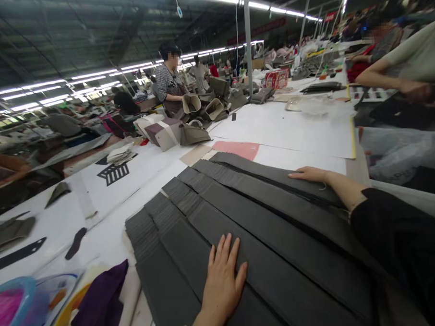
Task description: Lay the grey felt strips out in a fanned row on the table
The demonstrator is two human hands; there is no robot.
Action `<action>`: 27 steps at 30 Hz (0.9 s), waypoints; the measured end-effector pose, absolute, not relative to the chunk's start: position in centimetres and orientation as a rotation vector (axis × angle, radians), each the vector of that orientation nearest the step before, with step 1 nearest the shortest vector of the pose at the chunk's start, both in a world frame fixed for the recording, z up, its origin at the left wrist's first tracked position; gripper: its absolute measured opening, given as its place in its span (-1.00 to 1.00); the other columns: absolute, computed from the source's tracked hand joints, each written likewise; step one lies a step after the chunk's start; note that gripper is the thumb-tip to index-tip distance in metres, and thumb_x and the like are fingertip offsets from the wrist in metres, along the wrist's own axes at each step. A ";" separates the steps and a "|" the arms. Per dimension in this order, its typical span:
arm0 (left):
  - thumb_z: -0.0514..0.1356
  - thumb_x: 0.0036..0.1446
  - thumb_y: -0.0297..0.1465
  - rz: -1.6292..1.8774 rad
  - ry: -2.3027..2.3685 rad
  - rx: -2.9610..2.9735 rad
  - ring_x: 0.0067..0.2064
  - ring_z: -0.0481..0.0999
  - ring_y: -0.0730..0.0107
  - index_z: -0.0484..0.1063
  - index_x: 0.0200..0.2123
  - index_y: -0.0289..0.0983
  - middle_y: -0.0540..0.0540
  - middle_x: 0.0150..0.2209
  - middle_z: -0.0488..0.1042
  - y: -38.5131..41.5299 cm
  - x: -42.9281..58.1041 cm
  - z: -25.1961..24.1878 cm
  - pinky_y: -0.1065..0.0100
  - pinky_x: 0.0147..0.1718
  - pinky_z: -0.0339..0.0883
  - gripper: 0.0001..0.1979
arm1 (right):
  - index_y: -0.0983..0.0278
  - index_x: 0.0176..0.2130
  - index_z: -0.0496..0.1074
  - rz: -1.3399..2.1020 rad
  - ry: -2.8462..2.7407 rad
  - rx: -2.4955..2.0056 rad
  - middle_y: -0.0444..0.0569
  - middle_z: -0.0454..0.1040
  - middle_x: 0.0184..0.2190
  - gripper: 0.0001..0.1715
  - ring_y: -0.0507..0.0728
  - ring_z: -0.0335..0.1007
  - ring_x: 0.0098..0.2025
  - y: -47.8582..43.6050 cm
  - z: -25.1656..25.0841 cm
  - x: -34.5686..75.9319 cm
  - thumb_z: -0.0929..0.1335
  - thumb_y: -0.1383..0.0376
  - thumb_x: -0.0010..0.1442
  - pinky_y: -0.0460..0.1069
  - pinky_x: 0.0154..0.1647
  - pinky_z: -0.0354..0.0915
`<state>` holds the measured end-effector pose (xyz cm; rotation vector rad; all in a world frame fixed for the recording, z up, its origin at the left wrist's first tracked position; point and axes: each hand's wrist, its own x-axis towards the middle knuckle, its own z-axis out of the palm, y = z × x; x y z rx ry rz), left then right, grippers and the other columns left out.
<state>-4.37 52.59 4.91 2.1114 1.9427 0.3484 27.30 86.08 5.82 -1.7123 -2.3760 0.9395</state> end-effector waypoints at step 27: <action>-0.11 0.20 -0.20 0.293 1.999 2.192 0.27 -0.11 0.18 -0.17 0.23 -0.06 -0.01 0.28 -0.10 52.8 -4.3 5.1 0.00 0.19 -0.12 -0.46 | 0.34 -0.18 0.43 0.604 -2.541 -1.824 0.15 0.46 -0.20 -0.33 0.24 0.39 -0.16 89.0 3.2 22.2 0.22 -0.15 0.02 0.06 -0.16 0.28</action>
